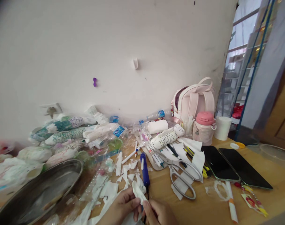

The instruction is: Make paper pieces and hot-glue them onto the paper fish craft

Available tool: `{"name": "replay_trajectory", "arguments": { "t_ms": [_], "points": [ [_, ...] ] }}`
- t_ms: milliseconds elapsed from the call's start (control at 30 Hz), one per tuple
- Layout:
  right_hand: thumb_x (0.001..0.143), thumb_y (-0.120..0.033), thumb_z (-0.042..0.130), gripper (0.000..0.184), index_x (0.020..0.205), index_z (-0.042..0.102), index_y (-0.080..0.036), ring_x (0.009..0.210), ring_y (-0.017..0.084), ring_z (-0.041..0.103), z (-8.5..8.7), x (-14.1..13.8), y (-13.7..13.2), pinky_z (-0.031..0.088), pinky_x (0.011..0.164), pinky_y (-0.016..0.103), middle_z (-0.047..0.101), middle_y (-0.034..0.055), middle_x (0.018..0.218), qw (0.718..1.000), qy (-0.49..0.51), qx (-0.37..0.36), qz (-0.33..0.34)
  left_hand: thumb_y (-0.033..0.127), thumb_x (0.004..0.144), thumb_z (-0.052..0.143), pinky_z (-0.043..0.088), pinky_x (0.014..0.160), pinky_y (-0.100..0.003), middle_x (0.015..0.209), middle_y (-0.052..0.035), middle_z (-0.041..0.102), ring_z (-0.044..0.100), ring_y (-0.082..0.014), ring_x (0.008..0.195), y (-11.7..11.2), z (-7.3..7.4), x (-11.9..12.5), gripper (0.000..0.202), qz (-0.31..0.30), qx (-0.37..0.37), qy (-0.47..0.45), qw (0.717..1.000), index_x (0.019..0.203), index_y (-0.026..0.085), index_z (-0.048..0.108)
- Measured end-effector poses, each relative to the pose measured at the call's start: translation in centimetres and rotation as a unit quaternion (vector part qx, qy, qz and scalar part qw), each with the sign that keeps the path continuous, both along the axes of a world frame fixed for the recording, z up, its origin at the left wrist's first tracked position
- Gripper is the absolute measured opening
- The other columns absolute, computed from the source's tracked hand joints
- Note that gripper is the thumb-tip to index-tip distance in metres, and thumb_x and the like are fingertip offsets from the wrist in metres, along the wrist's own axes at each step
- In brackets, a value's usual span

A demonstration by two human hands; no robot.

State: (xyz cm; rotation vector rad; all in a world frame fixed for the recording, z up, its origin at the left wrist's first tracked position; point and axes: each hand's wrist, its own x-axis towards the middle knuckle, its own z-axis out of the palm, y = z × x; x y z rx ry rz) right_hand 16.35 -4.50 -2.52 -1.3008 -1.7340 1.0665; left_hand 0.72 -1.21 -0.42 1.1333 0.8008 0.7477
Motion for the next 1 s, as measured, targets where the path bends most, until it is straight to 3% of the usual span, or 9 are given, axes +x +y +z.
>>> {"name": "replay_trajectory", "arguments": {
  "t_ms": [67,167,233,367,567,733,900,1000],
  "points": [
    [0.088,-0.059,0.03,0.054,0.07,0.06,-0.019,0.065,0.018,0.058,1.4,0.6,1.0,0.035,0.057,0.026,0.063,0.0047,0.066,0.995,-0.096,0.02,0.036,0.057,0.058,0.071,0.033,0.045,-0.022,0.05,0.0028,0.058,0.046,-0.0076,0.04,0.5,-0.1,-0.2,0.045,0.049,0.001,0.007,0.999,0.063,0.016,0.055],
    [0.087,-0.061,0.028,0.056,0.066,0.059,-0.019,0.059,0.021,0.058,3.9,1.1,3.1,0.029,0.052,0.028,0.063,0.005,0.06,0.976,-0.216,0.018,0.004,0.056,0.053,0.074,0.034,0.044,-0.023,0.047,0.003,0.058,0.047,-0.0087,0.038,1.6,-0.3,-0.9,0.046,0.134,0.02,0.011,0.991,0.06,0.016,0.055],
    [0.084,-0.057,0.042,0.045,0.071,0.063,-0.019,0.069,0.027,0.063,5.1,0.9,4.8,0.032,0.055,0.03,0.068,0.0084,0.071,0.963,-0.265,0.049,-0.017,0.057,0.051,0.074,0.035,0.044,-0.024,0.047,0.0031,0.059,0.048,-0.0097,0.038,2.4,-0.3,-1.4,0.047,0.181,0.032,0.008,0.983,0.06,0.016,0.054],
    [0.083,-0.04,0.048,0.031,0.087,0.065,-0.014,0.087,0.034,0.063,5.0,-0.3,7.7,0.039,0.067,0.035,0.068,0.0156,0.091,0.952,-0.286,0.089,-0.056,0.058,0.052,0.072,0.037,0.047,-0.024,0.054,0.0042,0.06,0.048,-0.0089,0.04,3.3,-0.2,-2.3,0.046,0.245,0.048,0.002,0.968,0.063,0.017,0.055],
    [0.078,-0.038,0.051,0.027,0.081,0.064,-0.015,0.082,0.033,0.064,2.0,-1.2,9.8,0.044,0.069,0.038,0.069,0.0165,0.083,0.964,-0.241,0.047,-0.097,0.057,0.053,0.07,0.037,0.047,-0.024,0.042,0.0026,0.056,0.049,-0.0119,0.042,4.0,-0.1,-3.1,0.042,0.292,0.061,0.021,0.954,0.062,0.017,0.062],
    [0.078,-0.033,0.047,0.028,0.095,0.06,-0.016,0.098,0.03,0.059,0.8,-0.4,9.6,0.042,0.083,0.037,0.066,0.0147,0.101,0.984,-0.139,0.034,-0.103,0.052,0.049,0.074,0.04,0.052,-0.026,0.044,0.0003,0.06,0.052,-0.014,0.047,4.9,-0.1,-3.9,0.039,0.332,0.071,0.049,0.939,0.064,0.016,0.069],
    [0.083,-0.048,0.035,0.037,0.078,0.057,-0.018,0.07,0.022,0.062,0.8,0.1,9.0,0.046,0.066,0.031,0.064,0.0055,0.069,0.993,-0.001,-0.012,-0.117,0.051,0.05,0.075,0.04,0.054,-0.025,0.046,0.0002,0.063,0.054,-0.0139,0.049,5.1,-0.5,-4.8,0.041,0.346,0.074,0.058,0.933,0.069,0.015,0.072],
    [0.08,-0.05,0.036,0.038,0.076,0.056,-0.018,0.06,0.018,0.058,1.6,0.0,8.5,0.045,0.06,0.028,0.06,0.0023,0.06,0.994,0.068,-0.019,-0.084,0.051,0.052,0.074,0.04,0.054,-0.024,0.047,0.0009,0.063,0.054,-0.013,0.05,5.1,-0.8,-5.1,0.042,0.355,0.075,0.051,0.93,0.073,0.015,0.072]
  ]
}}
